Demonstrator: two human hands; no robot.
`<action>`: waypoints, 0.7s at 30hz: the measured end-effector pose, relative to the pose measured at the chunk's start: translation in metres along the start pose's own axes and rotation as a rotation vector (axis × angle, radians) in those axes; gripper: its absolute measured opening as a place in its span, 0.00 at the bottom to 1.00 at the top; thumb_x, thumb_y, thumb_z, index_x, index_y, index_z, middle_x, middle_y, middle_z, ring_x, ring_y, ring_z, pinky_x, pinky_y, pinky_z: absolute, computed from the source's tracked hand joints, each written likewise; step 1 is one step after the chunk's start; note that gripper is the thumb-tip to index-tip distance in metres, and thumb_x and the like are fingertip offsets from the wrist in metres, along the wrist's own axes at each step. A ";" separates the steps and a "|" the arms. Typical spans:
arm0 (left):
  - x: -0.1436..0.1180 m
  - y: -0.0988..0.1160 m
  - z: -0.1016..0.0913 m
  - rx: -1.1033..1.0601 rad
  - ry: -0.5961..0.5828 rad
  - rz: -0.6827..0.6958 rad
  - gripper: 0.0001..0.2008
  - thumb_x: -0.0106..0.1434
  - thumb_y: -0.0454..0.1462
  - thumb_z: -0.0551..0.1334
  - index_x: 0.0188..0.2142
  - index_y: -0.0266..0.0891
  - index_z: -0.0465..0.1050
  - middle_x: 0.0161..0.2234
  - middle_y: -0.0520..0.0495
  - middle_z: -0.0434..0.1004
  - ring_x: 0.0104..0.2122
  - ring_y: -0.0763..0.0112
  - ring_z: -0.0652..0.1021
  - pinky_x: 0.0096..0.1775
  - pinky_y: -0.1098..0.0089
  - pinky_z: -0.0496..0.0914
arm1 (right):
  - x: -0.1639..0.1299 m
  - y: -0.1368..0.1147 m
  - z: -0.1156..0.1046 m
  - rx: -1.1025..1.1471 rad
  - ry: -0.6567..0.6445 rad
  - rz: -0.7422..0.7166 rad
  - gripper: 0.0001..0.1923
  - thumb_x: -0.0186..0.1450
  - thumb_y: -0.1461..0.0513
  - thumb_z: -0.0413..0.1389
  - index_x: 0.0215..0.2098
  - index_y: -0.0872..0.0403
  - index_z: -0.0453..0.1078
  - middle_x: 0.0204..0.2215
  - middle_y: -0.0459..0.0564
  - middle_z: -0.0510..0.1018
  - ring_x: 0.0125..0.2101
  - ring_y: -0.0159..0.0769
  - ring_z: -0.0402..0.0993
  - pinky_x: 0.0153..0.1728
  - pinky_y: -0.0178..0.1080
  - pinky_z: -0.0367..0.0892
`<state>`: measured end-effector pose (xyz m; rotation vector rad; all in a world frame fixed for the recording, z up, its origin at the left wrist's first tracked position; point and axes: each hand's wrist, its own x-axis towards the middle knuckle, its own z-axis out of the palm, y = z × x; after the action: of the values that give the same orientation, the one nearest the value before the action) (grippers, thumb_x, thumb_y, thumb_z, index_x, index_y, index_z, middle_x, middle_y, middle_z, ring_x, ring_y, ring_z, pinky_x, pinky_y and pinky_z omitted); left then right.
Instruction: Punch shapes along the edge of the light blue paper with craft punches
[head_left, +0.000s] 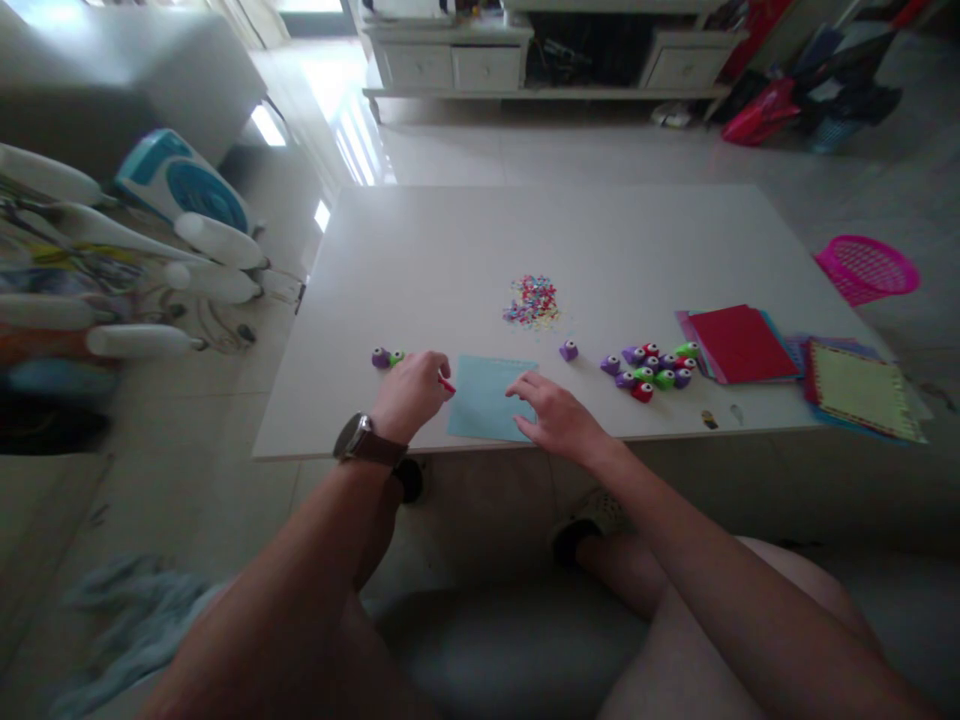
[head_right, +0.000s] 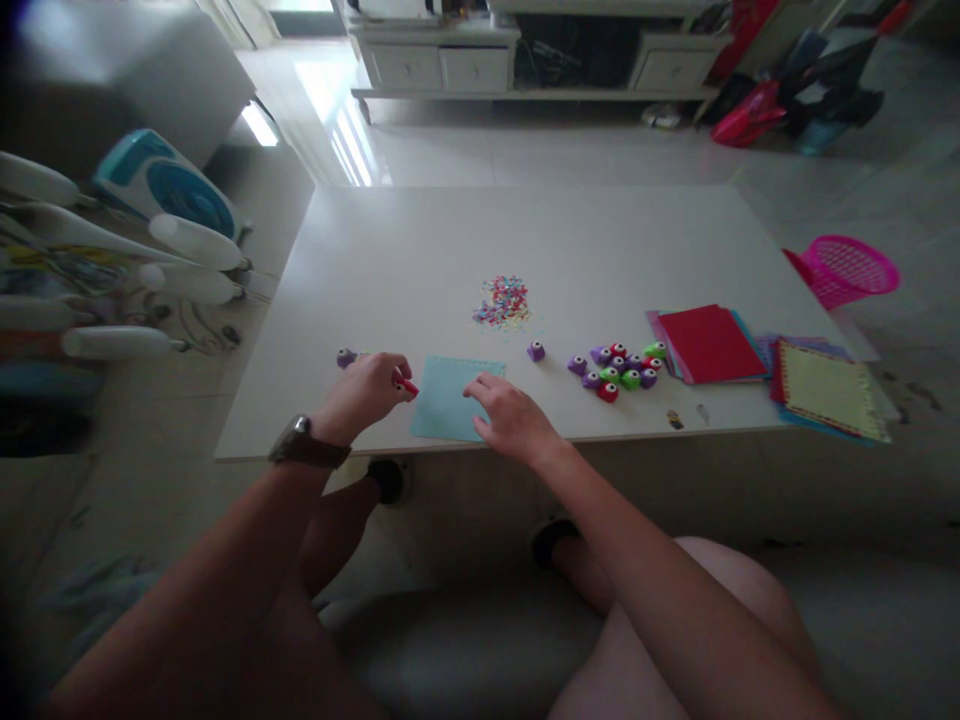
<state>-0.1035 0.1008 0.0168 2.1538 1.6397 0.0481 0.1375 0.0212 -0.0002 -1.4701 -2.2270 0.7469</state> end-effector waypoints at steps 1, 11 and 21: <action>0.001 -0.005 -0.001 0.032 -0.006 -0.019 0.06 0.60 0.34 0.67 0.39 0.40 0.79 0.39 0.43 0.83 0.42 0.60 0.79 0.45 0.62 0.70 | 0.000 0.000 0.001 -0.012 -0.015 -0.004 0.14 0.65 0.70 0.60 0.49 0.54 0.71 0.48 0.53 0.75 0.46 0.40 0.74 0.51 0.42 0.69; 0.003 -0.007 -0.002 0.205 -0.048 -0.106 0.14 0.63 0.30 0.58 0.45 0.39 0.79 0.45 0.38 0.81 0.45 0.55 0.80 0.44 0.60 0.72 | -0.006 -0.005 0.003 -0.132 -0.149 0.016 0.10 0.68 0.68 0.58 0.46 0.54 0.73 0.45 0.52 0.77 0.44 0.39 0.75 0.46 0.39 0.68; 0.001 -0.007 0.009 0.144 -0.134 0.010 0.16 0.61 0.31 0.59 0.47 0.39 0.78 0.44 0.40 0.82 0.45 0.57 0.80 0.45 0.63 0.70 | -0.005 -0.007 0.000 -0.202 -0.173 0.051 0.10 0.69 0.67 0.57 0.47 0.53 0.74 0.46 0.53 0.78 0.45 0.41 0.76 0.47 0.40 0.69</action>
<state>-0.1065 0.1007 0.0062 2.2181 1.5990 -0.2133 0.1347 0.0144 0.0038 -1.6159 -2.4655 0.7063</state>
